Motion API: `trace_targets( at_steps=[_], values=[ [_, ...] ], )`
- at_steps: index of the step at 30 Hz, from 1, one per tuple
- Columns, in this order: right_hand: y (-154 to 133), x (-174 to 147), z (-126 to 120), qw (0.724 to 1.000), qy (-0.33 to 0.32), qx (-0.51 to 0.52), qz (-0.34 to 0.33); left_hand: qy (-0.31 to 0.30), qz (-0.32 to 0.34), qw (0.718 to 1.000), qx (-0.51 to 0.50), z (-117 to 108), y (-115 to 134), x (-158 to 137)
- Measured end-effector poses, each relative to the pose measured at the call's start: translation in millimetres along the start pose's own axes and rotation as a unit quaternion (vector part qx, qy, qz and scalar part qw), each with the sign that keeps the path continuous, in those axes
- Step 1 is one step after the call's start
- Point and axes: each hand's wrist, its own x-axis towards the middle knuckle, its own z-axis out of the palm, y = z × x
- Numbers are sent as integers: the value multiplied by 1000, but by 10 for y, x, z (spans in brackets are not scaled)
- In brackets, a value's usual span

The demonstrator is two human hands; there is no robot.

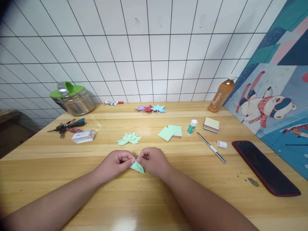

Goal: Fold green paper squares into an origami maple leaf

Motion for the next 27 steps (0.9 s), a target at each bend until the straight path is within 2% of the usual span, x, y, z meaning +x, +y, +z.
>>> trace_targets(
  at_steps=[5,9,12,18,21,24,27],
  values=[
    [-6,18,-14,999,-9,36,20,-5,3,1000,-2,-14,12,-2],
    [-1,32,-73,990,-45,128,40,27,-8,1000,-9,-33,-8,3],
    [-2,34,-90,986,-33,151,66,41,-5,999,-5,-35,-14,3],
    [22,15,-25,999,7,33,16,37,-6,999,11,-16,12,-4],
    [25,2,-18,1000,8,-2,-6,8,12,1000,25,-9,7,-13],
    [24,-12,-21,997,10,-55,-56,-23,27,999,20,-10,0,-20],
    [20,-20,-13,992,26,-78,-94,-17,26,999,-3,-19,6,-8]
  ],
)
